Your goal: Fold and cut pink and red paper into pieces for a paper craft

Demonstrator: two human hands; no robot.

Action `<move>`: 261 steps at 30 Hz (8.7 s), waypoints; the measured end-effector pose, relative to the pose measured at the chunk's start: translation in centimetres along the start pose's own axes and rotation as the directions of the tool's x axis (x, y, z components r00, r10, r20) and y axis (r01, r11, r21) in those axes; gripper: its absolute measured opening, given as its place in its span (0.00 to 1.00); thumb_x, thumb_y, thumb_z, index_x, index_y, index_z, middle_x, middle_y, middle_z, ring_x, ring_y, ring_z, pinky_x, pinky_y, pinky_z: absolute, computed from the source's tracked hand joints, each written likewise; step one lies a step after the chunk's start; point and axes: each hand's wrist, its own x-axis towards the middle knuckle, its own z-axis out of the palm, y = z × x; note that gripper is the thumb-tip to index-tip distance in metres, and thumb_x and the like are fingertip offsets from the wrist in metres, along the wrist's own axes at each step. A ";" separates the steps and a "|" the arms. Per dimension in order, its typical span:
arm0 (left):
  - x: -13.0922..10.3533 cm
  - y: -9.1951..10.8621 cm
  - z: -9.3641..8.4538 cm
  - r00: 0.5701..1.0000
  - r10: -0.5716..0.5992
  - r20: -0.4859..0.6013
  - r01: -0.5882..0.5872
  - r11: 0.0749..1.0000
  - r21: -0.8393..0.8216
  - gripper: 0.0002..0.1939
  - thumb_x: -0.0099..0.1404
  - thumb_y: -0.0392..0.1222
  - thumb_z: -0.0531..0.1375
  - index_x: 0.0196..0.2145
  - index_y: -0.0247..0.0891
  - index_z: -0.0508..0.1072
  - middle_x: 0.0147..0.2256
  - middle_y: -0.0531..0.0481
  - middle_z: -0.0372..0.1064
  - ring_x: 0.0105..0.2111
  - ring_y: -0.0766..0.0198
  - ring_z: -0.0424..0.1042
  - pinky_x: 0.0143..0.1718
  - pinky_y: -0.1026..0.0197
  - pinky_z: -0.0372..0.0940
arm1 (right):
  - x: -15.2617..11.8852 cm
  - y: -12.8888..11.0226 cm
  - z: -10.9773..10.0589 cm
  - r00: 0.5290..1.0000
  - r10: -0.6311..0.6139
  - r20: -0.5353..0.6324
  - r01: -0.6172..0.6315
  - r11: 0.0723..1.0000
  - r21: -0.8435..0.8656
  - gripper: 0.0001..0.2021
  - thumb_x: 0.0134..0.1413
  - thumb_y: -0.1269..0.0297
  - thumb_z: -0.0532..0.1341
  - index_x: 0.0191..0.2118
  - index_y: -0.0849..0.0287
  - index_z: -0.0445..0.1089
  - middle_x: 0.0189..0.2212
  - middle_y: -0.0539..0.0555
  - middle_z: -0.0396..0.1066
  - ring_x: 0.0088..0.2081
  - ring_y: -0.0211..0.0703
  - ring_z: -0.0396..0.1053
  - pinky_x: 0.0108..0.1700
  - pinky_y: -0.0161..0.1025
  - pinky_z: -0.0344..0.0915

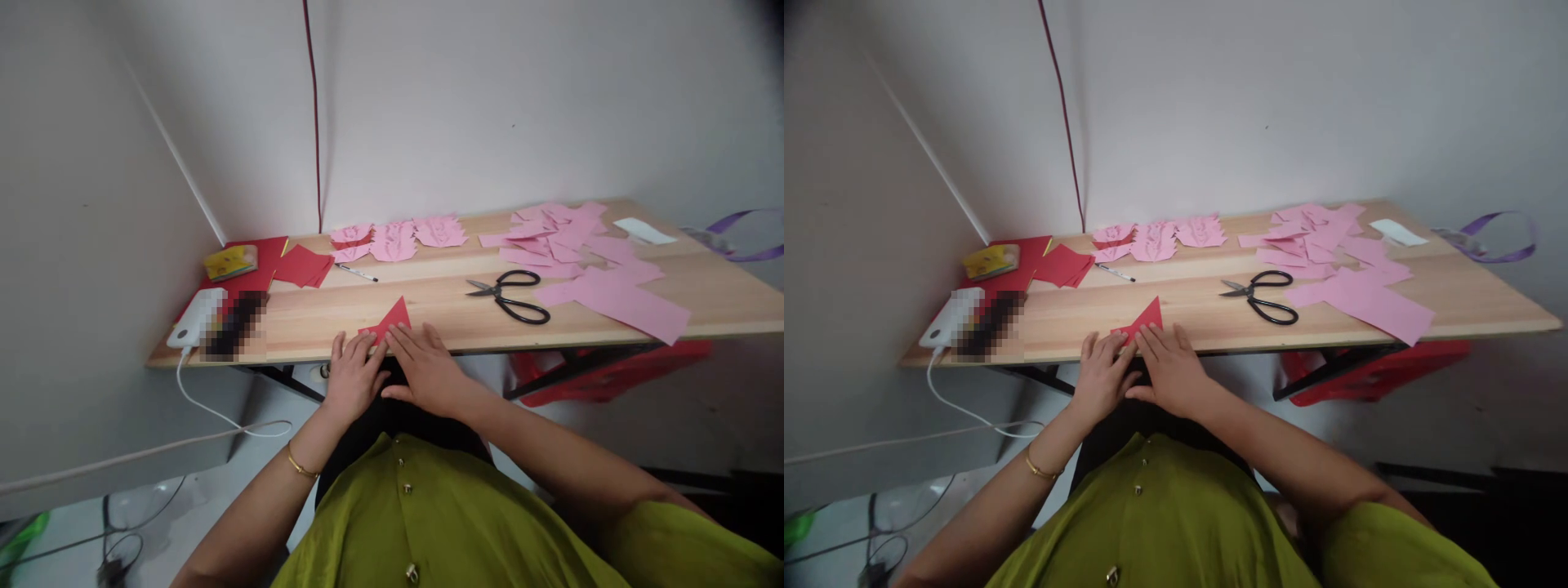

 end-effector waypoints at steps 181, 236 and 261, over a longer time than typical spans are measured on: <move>6.6 -7.7 -0.2 0.944 0.327 0.035 -0.272 0.836 -0.477 0.11 0.67 0.39 0.51 0.42 0.36 0.71 0.52 0.39 0.66 0.53 0.56 0.64 0.54 0.49 0.62 | 3.0 3.2 -1.0 0.925 -0.344 -0.161 0.373 0.903 0.214 0.11 0.59 0.71 0.53 0.43 0.63 0.70 0.40 0.63 0.69 0.46 0.50 0.63 0.50 0.50 0.63; 3.8 -6.4 -1.1 0.985 0.105 0.138 -0.075 0.975 -0.210 0.40 0.55 0.67 0.57 0.56 0.34 0.64 0.60 0.35 0.58 0.61 0.46 0.53 0.60 0.43 0.48 | 4.5 3.3 -0.2 0.966 -0.260 0.010 0.258 0.962 0.089 0.49 0.45 0.36 0.59 0.64 0.68 0.49 0.62 0.68 0.53 0.63 0.59 0.50 0.62 0.57 0.45; 9.1 -6.3 -5.2 0.911 -0.282 0.302 0.344 0.113 -0.932 0.16 0.52 0.47 0.67 0.36 0.36 0.75 0.32 0.48 0.74 0.31 0.65 0.71 0.36 0.63 0.64 | 9.6 6.6 -7.3 0.986 0.088 -0.145 0.029 0.756 0.654 0.18 0.59 0.55 0.53 0.21 0.58 0.56 0.18 0.46 0.56 0.22 0.35 0.53 0.26 0.34 0.50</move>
